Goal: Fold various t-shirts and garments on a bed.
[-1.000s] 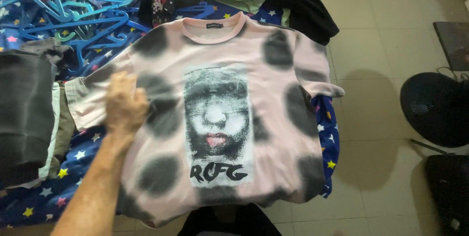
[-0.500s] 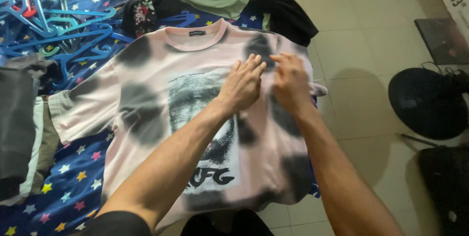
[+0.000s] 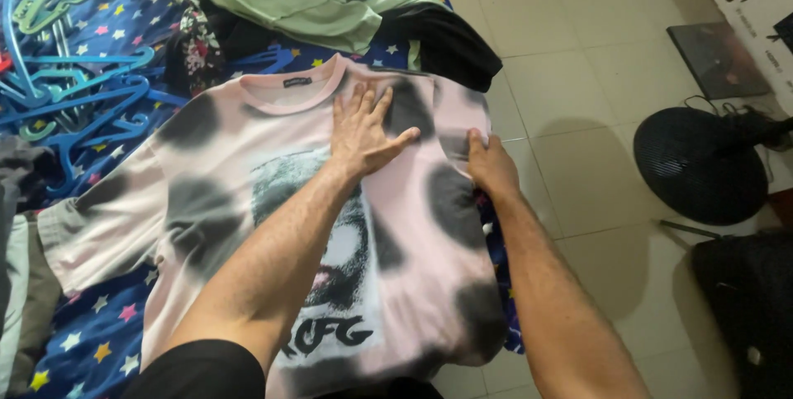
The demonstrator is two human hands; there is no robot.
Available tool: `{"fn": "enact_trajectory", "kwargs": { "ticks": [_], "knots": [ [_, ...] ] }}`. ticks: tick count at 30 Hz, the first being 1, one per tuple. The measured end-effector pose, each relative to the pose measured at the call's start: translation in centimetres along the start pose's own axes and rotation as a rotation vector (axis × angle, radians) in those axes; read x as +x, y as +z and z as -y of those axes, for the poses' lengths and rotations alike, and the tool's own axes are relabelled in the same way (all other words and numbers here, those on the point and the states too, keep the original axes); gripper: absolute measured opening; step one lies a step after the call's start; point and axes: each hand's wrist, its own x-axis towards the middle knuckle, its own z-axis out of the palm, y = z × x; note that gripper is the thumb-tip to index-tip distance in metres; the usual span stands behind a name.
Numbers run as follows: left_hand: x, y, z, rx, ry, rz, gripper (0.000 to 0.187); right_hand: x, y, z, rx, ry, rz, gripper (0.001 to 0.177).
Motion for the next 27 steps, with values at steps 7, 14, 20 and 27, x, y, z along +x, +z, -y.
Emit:
{"fn": "enact_trajectory", "kwargs": {
  "ticks": [7, 14, 20, 27],
  "knots": [
    [0.8, 1.5, 0.5, 0.012, -0.021, -0.069, 0.100, 4.0, 0.0, -5.6, 0.391, 0.155, 0.260, 0.071],
    [0.6, 1.6, 0.5, 0.036, -0.019, -0.088, 0.101, -0.3, -0.9, 3.3, -0.099, -0.610, -0.345, 0.047],
    [0.9, 2.4, 1.2, 0.024, -0.015, -0.125, 0.103, -1.8, 3.6, 7.2, -0.309, -0.698, -0.297, 0.050],
    [0.9, 2.0, 0.6, 0.013, -0.014, -0.139, 0.104, -2.3, 1.1, 7.3, -0.356, -0.354, -0.295, 0.072]
  ]
}}
